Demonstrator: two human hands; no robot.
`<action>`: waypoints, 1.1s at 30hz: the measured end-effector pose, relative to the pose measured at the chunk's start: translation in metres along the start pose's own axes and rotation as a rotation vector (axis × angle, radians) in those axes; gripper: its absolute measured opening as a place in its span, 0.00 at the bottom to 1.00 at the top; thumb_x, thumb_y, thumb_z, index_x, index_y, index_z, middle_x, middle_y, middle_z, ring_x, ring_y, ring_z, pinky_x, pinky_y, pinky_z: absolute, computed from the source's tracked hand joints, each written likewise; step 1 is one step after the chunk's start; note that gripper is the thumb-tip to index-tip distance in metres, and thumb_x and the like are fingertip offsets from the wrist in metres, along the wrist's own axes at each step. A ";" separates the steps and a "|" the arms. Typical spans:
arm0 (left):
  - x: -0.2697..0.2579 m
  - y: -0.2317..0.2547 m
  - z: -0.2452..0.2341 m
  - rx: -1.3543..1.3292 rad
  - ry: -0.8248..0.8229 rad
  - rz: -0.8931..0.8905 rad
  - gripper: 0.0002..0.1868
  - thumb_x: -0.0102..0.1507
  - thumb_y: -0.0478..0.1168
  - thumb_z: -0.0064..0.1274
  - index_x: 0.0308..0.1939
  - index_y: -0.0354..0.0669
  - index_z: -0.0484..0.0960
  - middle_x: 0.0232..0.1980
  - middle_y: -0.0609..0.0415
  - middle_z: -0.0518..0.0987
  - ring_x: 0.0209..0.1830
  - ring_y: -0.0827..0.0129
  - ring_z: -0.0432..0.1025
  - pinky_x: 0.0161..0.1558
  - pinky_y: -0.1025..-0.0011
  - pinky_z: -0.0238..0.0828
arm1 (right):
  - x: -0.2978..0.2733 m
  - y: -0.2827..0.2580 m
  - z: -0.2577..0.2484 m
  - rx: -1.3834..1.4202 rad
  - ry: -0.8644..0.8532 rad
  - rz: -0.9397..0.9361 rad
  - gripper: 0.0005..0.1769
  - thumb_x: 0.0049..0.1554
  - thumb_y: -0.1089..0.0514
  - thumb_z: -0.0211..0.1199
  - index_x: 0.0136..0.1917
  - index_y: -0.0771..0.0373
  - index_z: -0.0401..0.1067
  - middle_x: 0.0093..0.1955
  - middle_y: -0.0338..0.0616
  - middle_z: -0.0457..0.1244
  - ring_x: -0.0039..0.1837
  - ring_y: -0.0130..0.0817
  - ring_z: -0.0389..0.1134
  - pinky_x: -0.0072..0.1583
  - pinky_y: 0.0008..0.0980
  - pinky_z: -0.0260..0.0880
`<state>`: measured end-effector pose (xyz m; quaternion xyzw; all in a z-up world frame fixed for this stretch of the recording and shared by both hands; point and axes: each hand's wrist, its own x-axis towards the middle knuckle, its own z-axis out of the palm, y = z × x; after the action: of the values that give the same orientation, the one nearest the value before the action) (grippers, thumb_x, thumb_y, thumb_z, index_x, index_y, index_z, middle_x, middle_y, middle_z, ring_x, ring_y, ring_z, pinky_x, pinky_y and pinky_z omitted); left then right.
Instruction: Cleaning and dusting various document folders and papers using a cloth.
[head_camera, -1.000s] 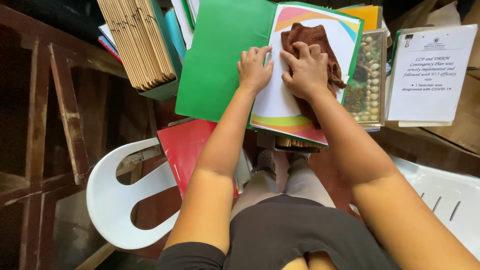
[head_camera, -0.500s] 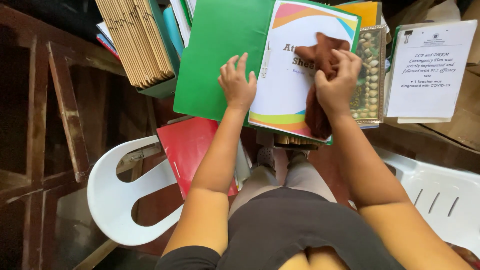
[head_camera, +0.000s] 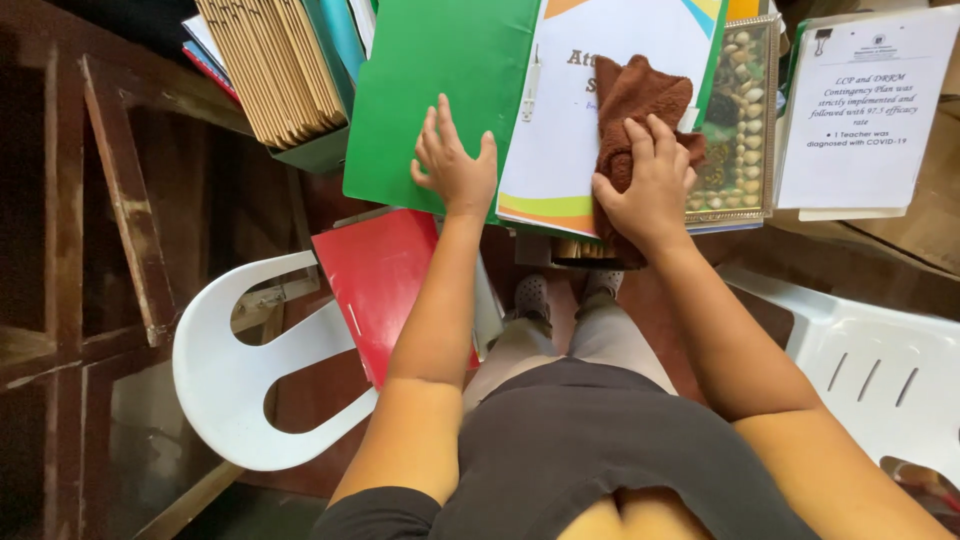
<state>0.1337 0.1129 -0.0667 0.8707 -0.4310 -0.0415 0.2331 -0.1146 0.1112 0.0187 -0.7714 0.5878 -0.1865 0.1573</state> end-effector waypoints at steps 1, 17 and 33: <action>-0.003 -0.002 0.000 -0.001 0.001 -0.002 0.47 0.58 0.56 0.61 0.78 0.61 0.55 0.77 0.52 0.63 0.74 0.55 0.59 0.66 0.34 0.47 | 0.001 0.002 0.002 -0.001 -0.001 -0.002 0.43 0.54 0.46 0.70 0.77 0.60 0.60 0.78 0.54 0.50 0.71 0.59 0.53 0.66 0.57 0.52; -0.030 -0.005 -0.043 -0.186 0.167 -0.109 0.35 0.56 0.41 0.58 0.69 0.53 0.68 0.70 0.53 0.70 0.70 0.54 0.60 0.63 0.32 0.48 | 0.002 0.008 0.013 0.093 -0.068 0.128 0.42 0.54 0.47 0.70 0.76 0.57 0.57 0.77 0.51 0.46 0.73 0.57 0.46 0.62 0.65 0.55; -0.090 0.068 -0.112 -0.428 0.289 0.568 0.14 0.57 0.28 0.55 0.43 0.49 0.78 0.47 0.63 0.80 0.57 0.66 0.72 0.63 0.65 0.57 | -0.017 0.066 0.009 0.563 0.307 0.321 0.21 0.59 0.59 0.66 0.63 0.66 0.67 0.61 0.51 0.53 0.61 0.46 0.61 0.65 0.43 0.65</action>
<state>0.0582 0.1883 0.0508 0.6452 -0.5994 0.0588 0.4702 -0.1704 0.1103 -0.0220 -0.5589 0.6438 -0.4275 0.3008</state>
